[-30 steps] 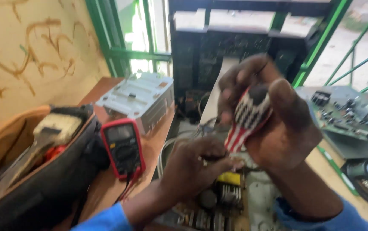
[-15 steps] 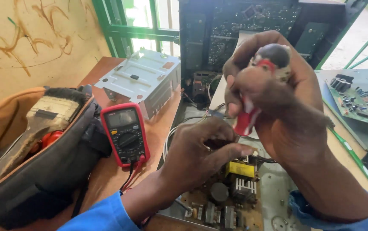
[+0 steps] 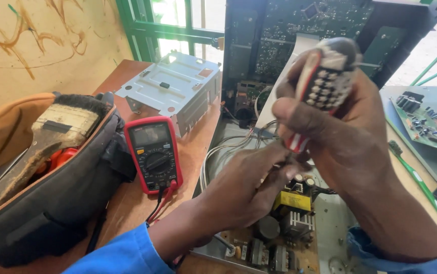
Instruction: Removing a power supply circuit board from an electronic device chassis and cleaning it with a brush and solvent.
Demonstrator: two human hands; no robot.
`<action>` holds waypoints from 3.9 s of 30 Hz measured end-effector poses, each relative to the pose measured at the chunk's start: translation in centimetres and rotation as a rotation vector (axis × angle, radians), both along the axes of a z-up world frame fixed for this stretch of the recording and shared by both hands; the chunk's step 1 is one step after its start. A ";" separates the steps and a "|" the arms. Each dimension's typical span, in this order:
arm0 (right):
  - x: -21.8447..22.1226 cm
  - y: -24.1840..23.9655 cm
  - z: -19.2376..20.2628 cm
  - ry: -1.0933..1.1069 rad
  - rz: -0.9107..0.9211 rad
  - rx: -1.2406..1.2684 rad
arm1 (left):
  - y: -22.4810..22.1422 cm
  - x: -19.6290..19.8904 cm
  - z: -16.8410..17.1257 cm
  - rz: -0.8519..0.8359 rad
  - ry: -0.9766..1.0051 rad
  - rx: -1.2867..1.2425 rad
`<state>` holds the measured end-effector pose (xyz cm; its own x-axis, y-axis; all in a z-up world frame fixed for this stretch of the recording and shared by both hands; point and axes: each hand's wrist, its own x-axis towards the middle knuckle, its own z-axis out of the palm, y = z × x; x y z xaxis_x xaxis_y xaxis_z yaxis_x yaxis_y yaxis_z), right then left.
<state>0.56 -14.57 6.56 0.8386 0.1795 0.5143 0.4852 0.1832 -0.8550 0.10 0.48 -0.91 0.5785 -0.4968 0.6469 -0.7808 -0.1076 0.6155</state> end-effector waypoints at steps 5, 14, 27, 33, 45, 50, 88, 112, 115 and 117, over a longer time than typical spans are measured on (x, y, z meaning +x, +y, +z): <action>-0.2 0.3 0.6 -0.066 0.060 0.025 | -0.4 -0.3 0.1 0.101 0.045 -0.062; 0.1 0.8 0.0 -0.047 0.027 0.057 | -0.3 0.3 -0.5 -0.012 0.034 -0.012; 0.7 1.2 -0.3 -0.048 -0.032 -0.048 | 1.1 0.9 -0.2 -0.076 0.138 -0.076; -0.7 1.5 0.2 -0.050 -0.083 -0.098 | 1.6 0.9 0.5 0.042 0.016 -0.053; -0.7 -0.1 2.0 0.018 0.043 0.027 | 0.3 1.3 1.1 -0.150 0.057 0.103; -0.3 -0.6 1.9 0.022 0.000 0.011 | -0.3 1.3 1.6 -0.052 0.091 0.074; 0.1 1.6 -0.4 0.000 -0.133 -0.086 | 1.2 1.3 -0.5 0.139 -0.057 -0.125; 0.2 1.4 -0.2 0.000 -0.163 -0.198 | 1.5 1.3 0.0 -0.011 0.052 0.039; -0.2 1.5 0.4 0.024 -0.162 -0.170 | 1.6 1.2 0.3 -0.016 0.050 0.018; -0.3 1.4 0.7 0.055 -0.099 -0.102 | 1.6 1.2 0.4 0.045 0.026 -0.012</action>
<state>0.22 -13.14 7.28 0.8811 0.1433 0.4507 0.4487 0.0479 -0.8924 1.28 2.05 -0.54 0.6170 -0.4623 0.6369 -0.7588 -0.1349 0.6372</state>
